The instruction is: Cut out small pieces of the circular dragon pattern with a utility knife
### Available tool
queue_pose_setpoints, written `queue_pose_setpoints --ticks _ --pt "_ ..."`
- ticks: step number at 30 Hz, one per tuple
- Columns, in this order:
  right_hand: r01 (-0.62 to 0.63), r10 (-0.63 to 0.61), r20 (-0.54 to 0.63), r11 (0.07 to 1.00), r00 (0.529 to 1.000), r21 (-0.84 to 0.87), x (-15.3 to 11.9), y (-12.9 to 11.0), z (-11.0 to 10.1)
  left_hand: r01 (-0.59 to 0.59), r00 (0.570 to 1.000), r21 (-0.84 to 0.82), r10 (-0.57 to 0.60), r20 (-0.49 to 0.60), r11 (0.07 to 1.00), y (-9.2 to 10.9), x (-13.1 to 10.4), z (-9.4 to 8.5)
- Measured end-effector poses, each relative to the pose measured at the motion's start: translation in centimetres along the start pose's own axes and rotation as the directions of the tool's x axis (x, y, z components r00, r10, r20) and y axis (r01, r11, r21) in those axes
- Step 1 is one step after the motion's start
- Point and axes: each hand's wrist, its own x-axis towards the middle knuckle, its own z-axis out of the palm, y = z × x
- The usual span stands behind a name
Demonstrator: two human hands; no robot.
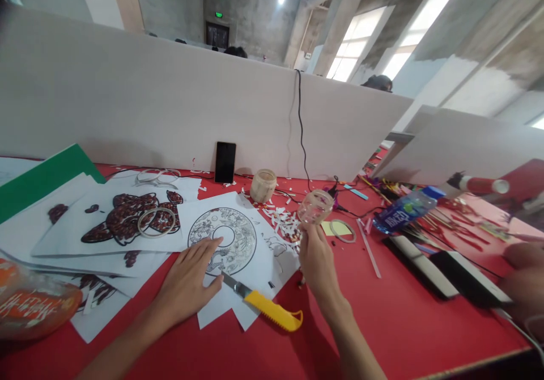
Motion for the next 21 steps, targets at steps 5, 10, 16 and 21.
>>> queue_pose_setpoints --ticks 5,10,16,21 --pt "0.252 -0.236 0.199 0.966 0.951 -0.059 -4.0 0.1 -1.2 -0.021 0.999 0.029 0.022 -0.023 0.999 -0.2 -0.1 0.3" --pt "0.36 -0.344 0.268 0.933 0.9 -0.011 -9.3 -3.7 -1.0 -0.035 0.999 0.038 0.036 -0.035 0.999 -0.3 0.1 0.4" --pt "0.399 -0.376 0.295 0.917 0.878 -0.019 -10.4 -4.2 -0.7 -0.046 0.998 0.037 0.048 -0.04 0.998 -0.4 0.1 0.4" --pt "0.422 -0.406 0.361 0.906 0.839 0.038 -10.9 -5.2 -0.5 -0.047 0.997 0.028 0.048 -0.062 0.999 -0.6 0.0 0.5"
